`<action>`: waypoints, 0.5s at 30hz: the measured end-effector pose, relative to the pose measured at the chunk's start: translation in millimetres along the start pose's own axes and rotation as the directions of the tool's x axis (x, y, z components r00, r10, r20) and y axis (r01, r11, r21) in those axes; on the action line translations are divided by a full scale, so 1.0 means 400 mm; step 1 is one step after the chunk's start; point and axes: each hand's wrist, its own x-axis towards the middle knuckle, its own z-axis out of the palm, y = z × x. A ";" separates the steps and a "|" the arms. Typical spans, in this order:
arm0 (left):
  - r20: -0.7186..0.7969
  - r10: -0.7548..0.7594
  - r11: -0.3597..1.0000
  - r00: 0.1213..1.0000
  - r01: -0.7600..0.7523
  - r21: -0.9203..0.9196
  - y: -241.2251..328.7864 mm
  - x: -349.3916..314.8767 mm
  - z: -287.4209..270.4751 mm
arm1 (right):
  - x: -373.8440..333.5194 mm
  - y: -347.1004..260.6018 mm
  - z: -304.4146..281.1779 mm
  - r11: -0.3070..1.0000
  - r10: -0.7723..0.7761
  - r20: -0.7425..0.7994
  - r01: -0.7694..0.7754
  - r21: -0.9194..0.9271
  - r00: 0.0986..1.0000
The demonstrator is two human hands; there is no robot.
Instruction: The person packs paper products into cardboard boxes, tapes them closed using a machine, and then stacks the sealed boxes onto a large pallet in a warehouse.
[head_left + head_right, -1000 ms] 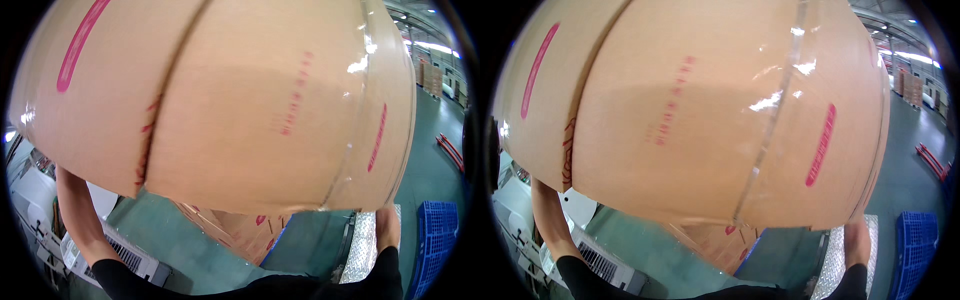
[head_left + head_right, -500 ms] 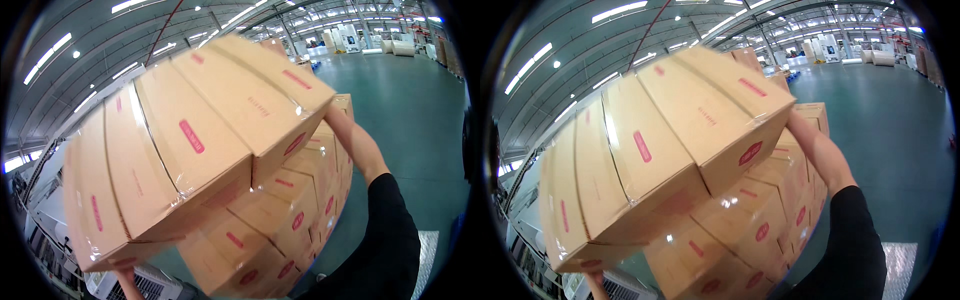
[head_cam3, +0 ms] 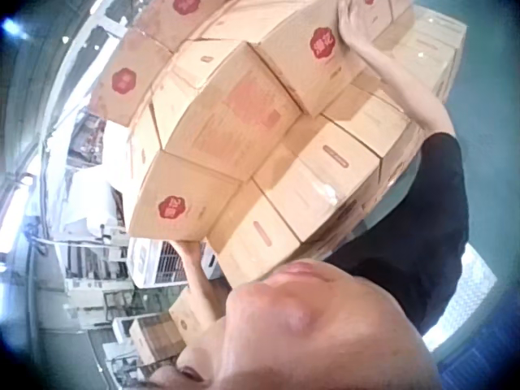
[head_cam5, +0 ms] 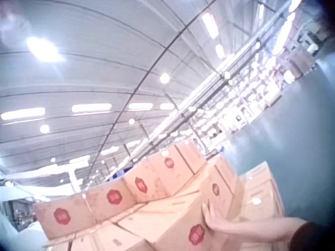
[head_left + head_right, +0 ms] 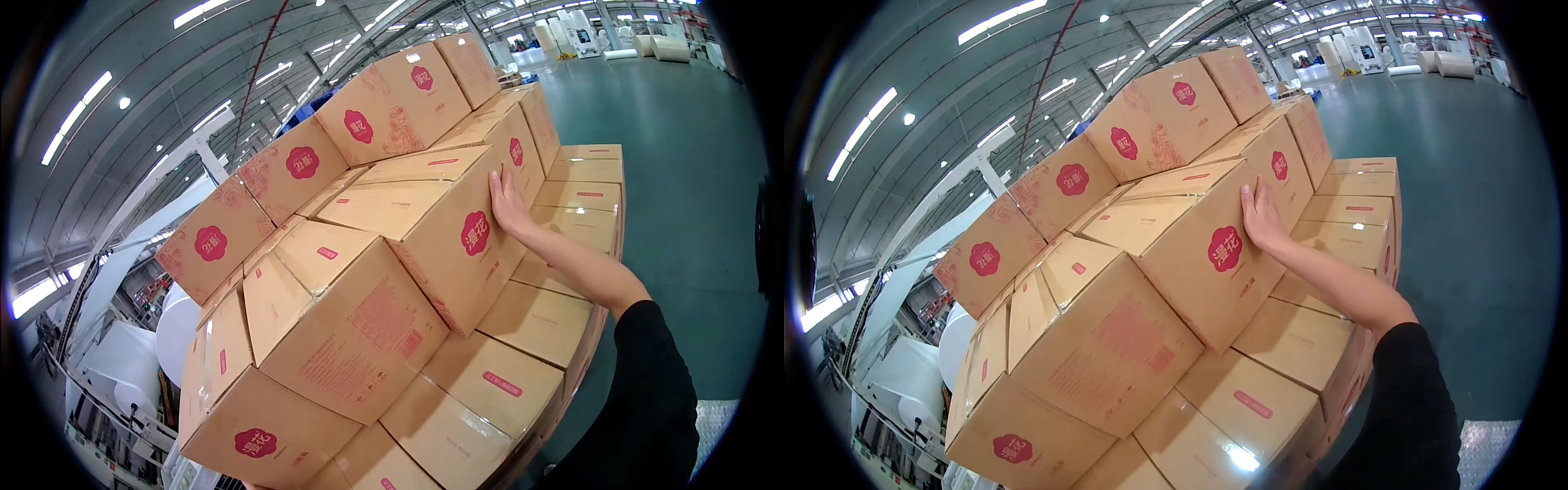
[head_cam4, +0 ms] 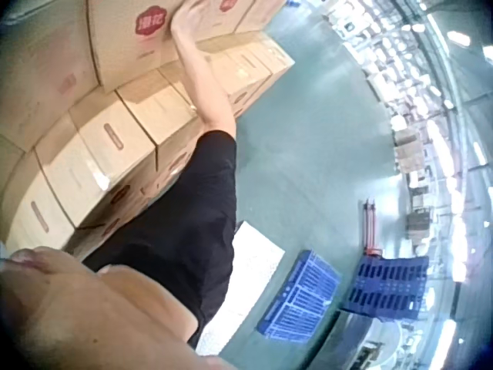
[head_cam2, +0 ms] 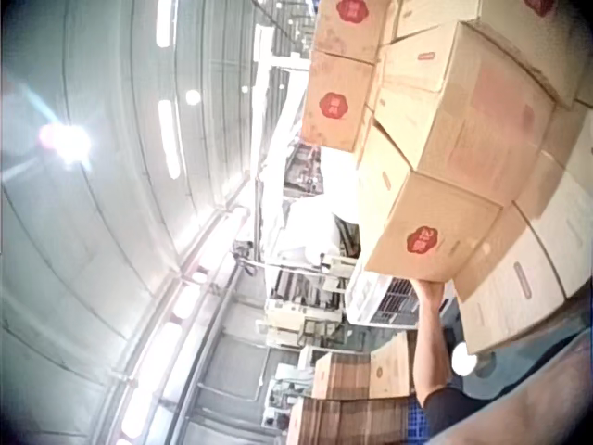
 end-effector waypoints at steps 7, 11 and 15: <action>0.128 0.111 0.993 0.986 -0.116 0.033 -0.060 0.100 -0.036 | 0.075 0.051 0.190 0.956 -0.094 -0.314 -0.002 -0.292 0.945; 0.212 0.094 0.995 0.973 -0.089 -0.032 -0.085 0.127 -0.133 | 0.085 0.058 0.194 0.958 -0.155 -0.336 0.058 -0.282 0.929; 0.136 -0.083 0.997 0.987 0.082 0.013 -0.076 0.148 -0.217 | 0.011 -0.030 0.128 0.953 -0.190 -0.196 0.134 -0.271 0.962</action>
